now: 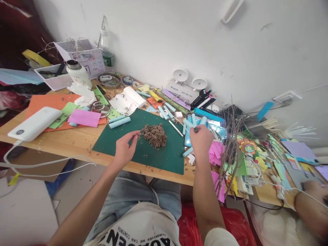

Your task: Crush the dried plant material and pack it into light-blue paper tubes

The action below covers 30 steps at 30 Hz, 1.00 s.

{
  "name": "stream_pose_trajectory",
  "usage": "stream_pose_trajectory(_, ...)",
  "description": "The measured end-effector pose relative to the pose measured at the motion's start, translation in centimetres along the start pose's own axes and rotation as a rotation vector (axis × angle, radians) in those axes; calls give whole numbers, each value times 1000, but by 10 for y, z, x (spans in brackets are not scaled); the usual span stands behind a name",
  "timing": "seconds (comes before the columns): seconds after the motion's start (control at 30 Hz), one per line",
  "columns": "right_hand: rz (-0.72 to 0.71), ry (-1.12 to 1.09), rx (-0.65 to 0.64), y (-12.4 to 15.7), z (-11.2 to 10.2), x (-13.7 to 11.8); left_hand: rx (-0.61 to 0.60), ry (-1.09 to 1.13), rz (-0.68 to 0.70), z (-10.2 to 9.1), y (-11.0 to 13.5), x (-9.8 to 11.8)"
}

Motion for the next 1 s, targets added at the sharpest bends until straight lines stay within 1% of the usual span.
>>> stream_pose_trajectory(0.07, -68, -187, 26, 16, -14, -18, -57, -110, 134, 13, -5, 19)
stream_pose_trajectory(0.1, -97, -295, 4, 27, -15, -30, -88, -175, 208, 21, -8, 30)
stream_pose_trajectory(0.13, -120, -406, -52, 37, -10, -45, -109, -244, 275, 29, -11, 40)
stream_pose_trajectory(0.2, -167, -592, -226, 60, 8, -77, -148, -362, 346, 41, -17, 52)
stream_pose_trajectory(0.23, -186, -676, -302, 70, 17, -92, -166, -401, 351, 45, -21, 52)
stream_pose_trajectory(0.3, -242, -811, -433, 84, 33, -112, -186, -437, 308, 45, -26, 43)
stream_pose_trajectory(0.33, -258, -851, -468, 86, 38, -114, -186, -440, 275, 42, -28, 35)
stream_pose_trajectory(0.4, -262, -840, -457, 79, 45, -104, -162, -432, 219, 32, -29, 16)
stream_pose_trajectory(0.47, -268, -688, -380, 66, 49, -86, -134, -415, 198, 22, -28, -1)
stream_pose_trajectory(0.5, -309, -578, -376, 62, 54, -82, -131, -405, 197, 19, -27, -7)
stream_pose_trajectory(0.6, -470, -283, -434, 62, 74, -87, -158, -376, 214, 19, -24, -15)
stream_pose_trajectory(0.63, -512, -215, -462, 64, 81, -91, -172, -364, 216, 21, -23, -15)
stream_pose_trajectory(0.7, -550, -132, -500, 68, 92, -98, -200, -333, 204, 26, -23, -14)
stream_pose_trajectory(0.77, -552, -145, -495, 68, 95, -102, -212, -304, 179, 28, -22, -15)
stream_pose_trajectory(0.83, -522, -254, -433, 62, 87, -101, -217, -286, 154, 30, -23, -18)
stream_pose_trajectory(0.9, -468, -389, -370, 54, 78, -94, -212, -279, 139, 31, -24, -22)
stream_pose_trajectory(1.0, -377, -493, -385, 50, 80, -82, -186, -302, 144, 34, -27, -23)
Point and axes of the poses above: each hand's wrist, its own y-axis away from the middle knuckle, its own z-axis out of the palm, x = y × z, the point moved 9 cm from there along -y, towards the middle knuckle, and after that the axes turned 3 degrees about z, right-handed, at the moved point
